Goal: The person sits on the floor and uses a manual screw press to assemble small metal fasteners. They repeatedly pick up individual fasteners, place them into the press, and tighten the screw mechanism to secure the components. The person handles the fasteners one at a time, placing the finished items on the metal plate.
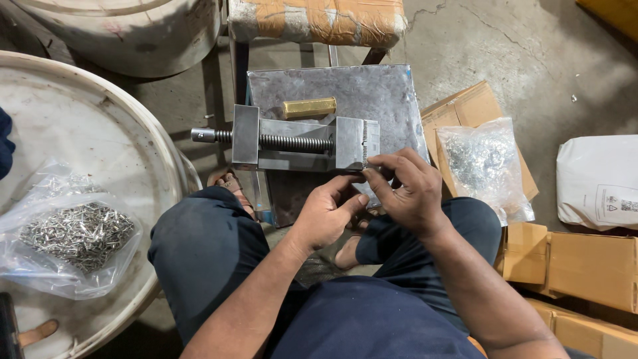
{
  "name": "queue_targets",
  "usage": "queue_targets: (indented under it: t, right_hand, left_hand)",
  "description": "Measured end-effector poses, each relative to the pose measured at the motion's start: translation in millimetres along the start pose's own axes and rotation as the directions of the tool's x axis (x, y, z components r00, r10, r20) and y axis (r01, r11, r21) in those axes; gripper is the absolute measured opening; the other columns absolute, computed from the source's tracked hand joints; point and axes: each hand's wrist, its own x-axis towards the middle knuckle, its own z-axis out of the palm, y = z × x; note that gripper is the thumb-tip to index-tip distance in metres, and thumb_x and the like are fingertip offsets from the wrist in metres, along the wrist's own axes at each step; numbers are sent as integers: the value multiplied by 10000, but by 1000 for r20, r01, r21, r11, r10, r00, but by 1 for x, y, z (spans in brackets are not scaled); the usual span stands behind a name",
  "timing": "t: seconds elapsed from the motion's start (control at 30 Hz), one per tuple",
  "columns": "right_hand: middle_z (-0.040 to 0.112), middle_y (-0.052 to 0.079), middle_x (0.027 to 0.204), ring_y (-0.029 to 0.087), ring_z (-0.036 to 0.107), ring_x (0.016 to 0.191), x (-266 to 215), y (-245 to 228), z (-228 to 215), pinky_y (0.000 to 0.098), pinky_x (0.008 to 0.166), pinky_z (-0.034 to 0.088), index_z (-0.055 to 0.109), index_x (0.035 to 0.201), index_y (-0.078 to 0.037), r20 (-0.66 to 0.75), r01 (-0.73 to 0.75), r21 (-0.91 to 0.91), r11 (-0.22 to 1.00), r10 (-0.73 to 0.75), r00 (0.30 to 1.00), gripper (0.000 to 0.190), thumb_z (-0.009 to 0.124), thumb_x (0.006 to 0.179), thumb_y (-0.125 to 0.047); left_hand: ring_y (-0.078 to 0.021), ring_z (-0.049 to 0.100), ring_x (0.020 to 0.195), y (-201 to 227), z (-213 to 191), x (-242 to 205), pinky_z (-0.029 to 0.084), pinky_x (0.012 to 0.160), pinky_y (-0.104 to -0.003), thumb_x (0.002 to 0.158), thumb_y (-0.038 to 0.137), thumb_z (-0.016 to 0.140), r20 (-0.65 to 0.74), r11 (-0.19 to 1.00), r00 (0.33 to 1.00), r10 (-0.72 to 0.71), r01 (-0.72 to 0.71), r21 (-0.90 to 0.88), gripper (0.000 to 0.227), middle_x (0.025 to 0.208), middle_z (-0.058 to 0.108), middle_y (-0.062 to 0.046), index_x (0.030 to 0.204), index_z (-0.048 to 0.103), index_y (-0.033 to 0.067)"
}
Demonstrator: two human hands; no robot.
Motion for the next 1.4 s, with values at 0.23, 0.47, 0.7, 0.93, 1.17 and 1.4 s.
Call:
queue_targets:
  t: [0.23, 0.47, 0.7, 0.93, 1.17, 1.4]
  right_hand:
    - [682, 59, 864, 147, 662, 668, 0, 2, 3, 269, 578, 515, 750, 978, -65, -25, 63, 10, 998, -63, 998, 160, 854, 862, -99]
    - [669, 54, 856, 148, 659, 679, -4, 4, 6, 273, 597, 520, 745, 1001, -67, -37, 63, -28, 998, -64, 997, 189, 861, 856, -100]
    - [644, 63, 1019, 145, 634, 740, -11, 10, 11, 274, 629, 545, 684, 1193, -90, -95, 33, -3, 999, -33, 995, 420, 908, 844, -159]
    - [481, 184, 1503, 388, 557, 1352, 7, 25, 1, 469, 1101, 529, 458, 1452, -113, -50, 202, -25, 979, -203, 978, 779, 889, 818, -251]
    - [544, 176, 1468, 363, 589, 1285, 37, 42, -15, 427, 1042, 516, 414, 1509, -73, 249, 100, 192, 976, -147, 957, 886, 871, 777, -274]
    - [626, 148, 1375, 324, 652, 1207, 46, 53, -10, 398, 1008, 548, 425, 1491, -85, 211, 132, 309, 942, -204, 956, 901, 886, 735, -249]
  left_hand:
    - [-134, 693, 755, 0, 0, -1, 623, 681, -303, 988, 80, 634, -26, 1000, 1000, -2, 2, 8, 329, 930, 683, -72, 1308, 614, 4]
    - [-116, 669, 831, -5, 0, 1, 629, 721, -303, 988, 70, 640, -3, 998, 999, 53, -53, -23, 299, 946, 682, -53, 1278, 616, 1]
    - [-113, 652, 847, -6, -2, -1, 593, 760, -302, 983, 57, 660, -24, 996, 996, 82, -81, 47, 283, 937, 687, -48, 1256, 626, -10]
    - [-78, 658, 919, 1, -4, -13, 557, 824, -252, 990, 23, 649, -35, 959, 973, 230, -220, 179, 231, 1019, 719, -28, 1214, 649, -31]
    - [-76, 623, 729, 59, -39, -53, 556, 669, -238, 996, 64, 652, -346, 842, 777, 526, -421, 337, 206, 901, 685, -47, 1189, 630, -5]
    - [-73, 539, 675, 114, -113, -56, 456, 594, -224, 1047, 164, 679, -640, 811, 549, 537, -129, 570, 199, 835, 621, -34, 1160, 633, 7]
